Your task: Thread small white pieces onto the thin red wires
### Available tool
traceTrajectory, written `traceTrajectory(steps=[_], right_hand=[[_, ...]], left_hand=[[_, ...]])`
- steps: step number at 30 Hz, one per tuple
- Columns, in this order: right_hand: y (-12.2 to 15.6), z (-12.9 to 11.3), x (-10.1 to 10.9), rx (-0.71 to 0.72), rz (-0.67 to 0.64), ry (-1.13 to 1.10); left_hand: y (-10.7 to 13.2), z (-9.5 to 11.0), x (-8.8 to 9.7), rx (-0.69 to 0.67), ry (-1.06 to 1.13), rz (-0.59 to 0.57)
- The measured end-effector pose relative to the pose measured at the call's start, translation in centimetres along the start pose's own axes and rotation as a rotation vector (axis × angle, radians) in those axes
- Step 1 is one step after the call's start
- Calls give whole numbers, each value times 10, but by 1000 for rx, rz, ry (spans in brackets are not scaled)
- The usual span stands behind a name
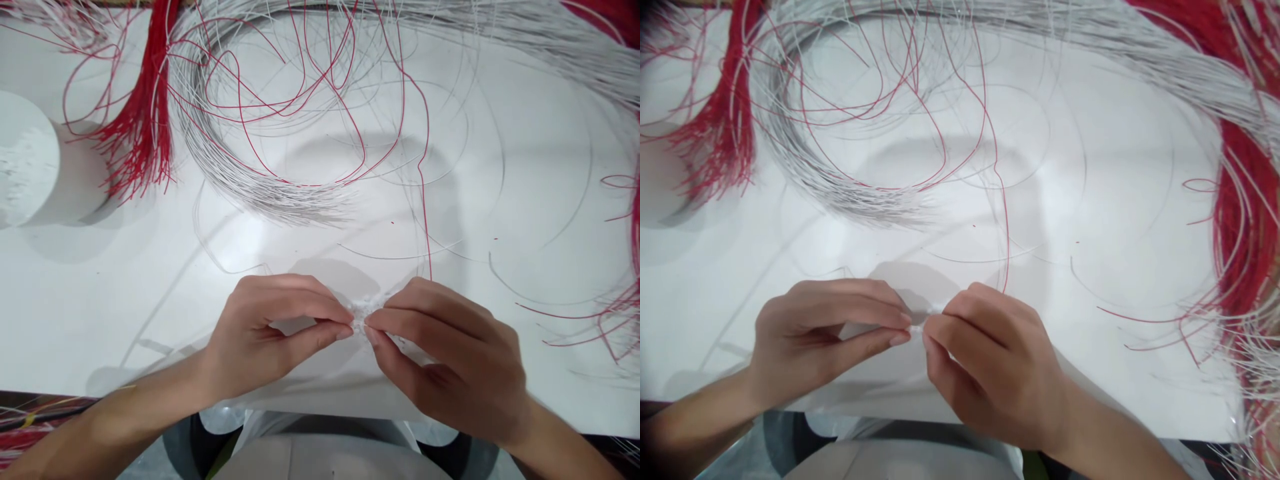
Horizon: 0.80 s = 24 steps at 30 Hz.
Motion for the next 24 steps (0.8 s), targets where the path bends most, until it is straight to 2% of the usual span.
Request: traceTrajectory(steps=[5, 8, 11, 18, 24], right_hand=[[-3, 1, 8, -22, 37, 34], [-7, 2, 16, -77, 86, 55], [-7, 3, 19, -70, 131, 71], [-6, 2, 18, -65, 137, 103], [-6, 2, 17, -59, 141, 90]], left_hand=[[1, -4, -4, -65, -166, 36], [-1, -7, -9, -111, -286, 16], [-4, -9, -14, -162, -347, -6], [-5, -13, -16, -278, -425, -54], [-4, -13, -15, -268, -435, -75]])
Point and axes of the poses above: each hand's wrist, its own y-axis away from the middle knuckle, its own x-axis out of the back of the hand, z = x × y, the point moved 1 cm from there along -y, towards the middle knuckle, and after that the axes turned 2 degrees about z, right-handed, at the moved point
